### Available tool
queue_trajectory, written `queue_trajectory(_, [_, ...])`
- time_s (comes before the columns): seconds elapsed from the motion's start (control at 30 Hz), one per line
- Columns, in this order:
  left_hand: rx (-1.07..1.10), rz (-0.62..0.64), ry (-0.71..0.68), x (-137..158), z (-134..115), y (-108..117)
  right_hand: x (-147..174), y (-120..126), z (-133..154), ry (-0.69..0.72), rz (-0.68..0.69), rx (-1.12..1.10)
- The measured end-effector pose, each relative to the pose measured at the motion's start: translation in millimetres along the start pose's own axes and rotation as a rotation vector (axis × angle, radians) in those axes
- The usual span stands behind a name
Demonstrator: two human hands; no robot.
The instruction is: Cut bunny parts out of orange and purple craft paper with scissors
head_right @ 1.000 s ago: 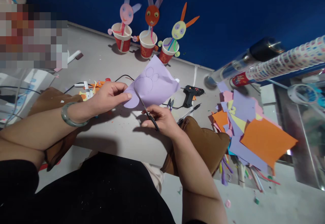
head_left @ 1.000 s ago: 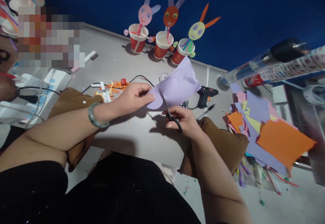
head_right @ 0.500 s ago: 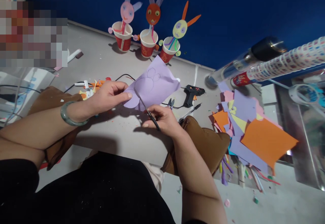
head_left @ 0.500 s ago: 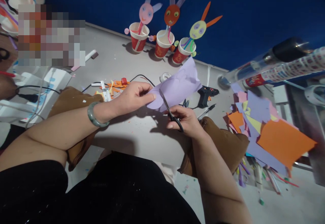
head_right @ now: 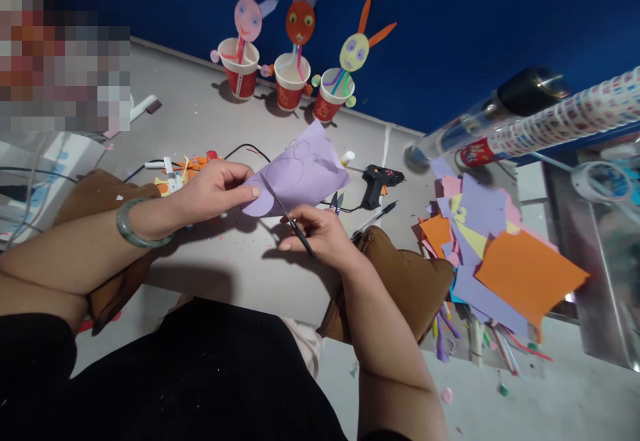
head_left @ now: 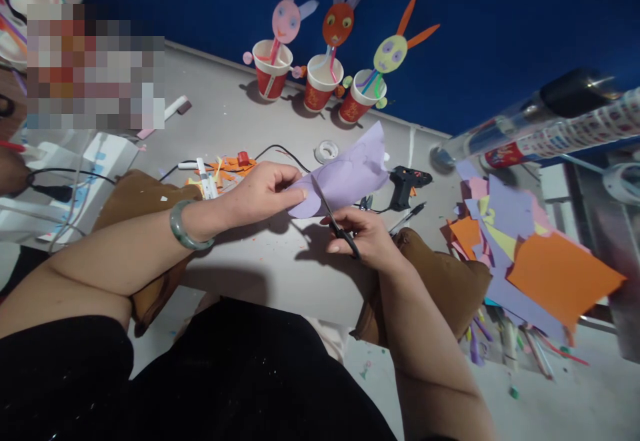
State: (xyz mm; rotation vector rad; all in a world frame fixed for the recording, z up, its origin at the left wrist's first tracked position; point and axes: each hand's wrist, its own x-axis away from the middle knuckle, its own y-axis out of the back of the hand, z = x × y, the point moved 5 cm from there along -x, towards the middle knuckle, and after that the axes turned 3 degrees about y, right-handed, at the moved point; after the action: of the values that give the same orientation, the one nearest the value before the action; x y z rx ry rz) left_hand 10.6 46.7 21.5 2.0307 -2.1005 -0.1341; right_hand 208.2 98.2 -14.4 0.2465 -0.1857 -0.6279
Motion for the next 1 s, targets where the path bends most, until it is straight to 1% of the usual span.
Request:
queue_trajectory(0.3, [0.023,0.007,-0.012,-1.1,0.2,0.6,1.0,0.4,0.5,-0.018,0.0,-0.02])
queue_trajectory(0.43, [0.012,-0.007,-0.005,-0.4,-0.2,2.6,1.1,1.3,0.5,-0.027,-0.003,-0.028])
queue_trajectory(0.6, [0.025,-0.041,-0.033,0.1,-0.6,4.0,0.6,-0.3,1.4,-0.011,-0.016,-0.047])
queue_trajectory(0.73, [0.064,-0.017,-0.033,-0.1,3.0,-0.1,-0.4,-5.1,-0.7,-0.022,-0.007,-0.101])
queue_trajectory(1.0, [-0.023,-0.013,-0.041,0.2,1.0,-2.2,-1.0,-9.0,-0.4,-0.006,0.036,-0.08])
